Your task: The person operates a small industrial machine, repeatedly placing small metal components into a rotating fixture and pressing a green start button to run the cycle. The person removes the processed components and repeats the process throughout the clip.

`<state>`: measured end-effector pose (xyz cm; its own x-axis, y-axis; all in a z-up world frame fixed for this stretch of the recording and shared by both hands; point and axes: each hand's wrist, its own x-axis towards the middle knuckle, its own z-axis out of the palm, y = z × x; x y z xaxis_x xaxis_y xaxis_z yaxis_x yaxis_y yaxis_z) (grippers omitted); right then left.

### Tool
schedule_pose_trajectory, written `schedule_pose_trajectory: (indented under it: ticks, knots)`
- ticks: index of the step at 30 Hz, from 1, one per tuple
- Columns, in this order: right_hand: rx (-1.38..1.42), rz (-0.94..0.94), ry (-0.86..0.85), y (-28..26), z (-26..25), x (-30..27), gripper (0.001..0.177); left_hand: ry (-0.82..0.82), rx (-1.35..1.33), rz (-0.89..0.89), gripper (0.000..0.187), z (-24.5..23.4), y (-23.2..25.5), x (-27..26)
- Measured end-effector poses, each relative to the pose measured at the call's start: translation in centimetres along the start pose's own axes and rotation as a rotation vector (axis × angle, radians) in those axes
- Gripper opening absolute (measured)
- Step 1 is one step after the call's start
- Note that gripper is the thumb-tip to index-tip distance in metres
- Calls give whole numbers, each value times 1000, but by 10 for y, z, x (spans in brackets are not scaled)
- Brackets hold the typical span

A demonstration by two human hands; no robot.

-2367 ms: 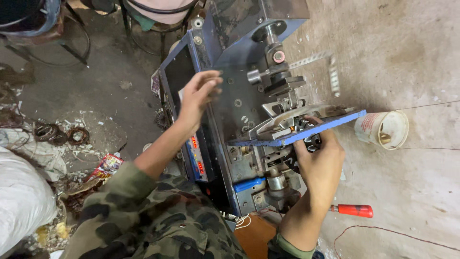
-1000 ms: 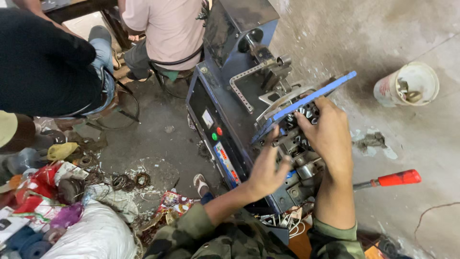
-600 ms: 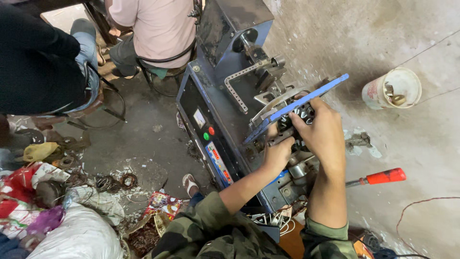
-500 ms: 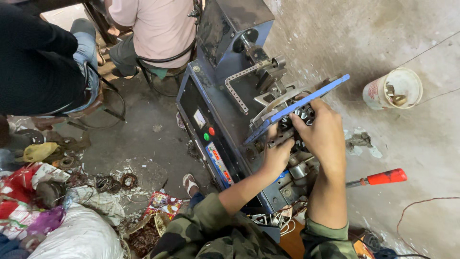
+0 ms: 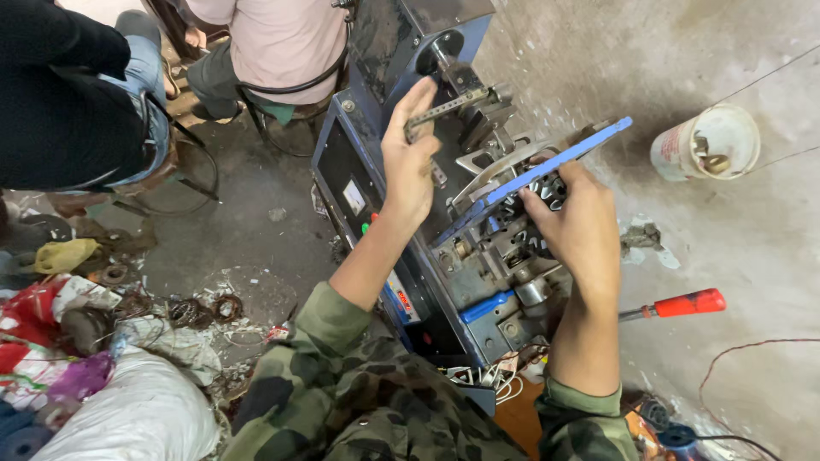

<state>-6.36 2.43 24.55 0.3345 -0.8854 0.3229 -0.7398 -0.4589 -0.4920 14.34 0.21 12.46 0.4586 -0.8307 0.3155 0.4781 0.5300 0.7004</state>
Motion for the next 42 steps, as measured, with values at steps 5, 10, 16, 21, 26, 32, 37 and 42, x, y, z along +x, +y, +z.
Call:
schedule_pose_trajectory:
  ticks: [5, 10, 16, 21, 26, 32, 37, 42]
  knots:
    - [-21, -13, 5, 0, 1, -1, 38, 24, 48, -3, 85, 10, 28, -6]
    - [-29, 19, -9, 1, 0, 2, 40, 179, -207, 120, 22, 1, 37, -119]
    - [14, -8, -13, -5, -2, 4, 41, 351, 294, 59, 35, -4, -11, -126]
    - [-47, 136, -50, -8, -3, 1, 39, 125, -54, 66, 68, 0, -17, -10]
    - [-31, 74, -29, -8, -3, 1, 40, 27, 33, 129, 69, 8, 3, -16]
    - [-19, -34, 6, -4, -3, 3, 39, 39, 317, 126, 9, 15, 17, -158]
    - [2, 129, -68, -9, -5, 2, 41, -191, 681, -51, 71, 46, -25, -173]
    - [25, 12, -35, -11, -6, 4, 41, -68, 748, 111, 82, 90, -51, -154]
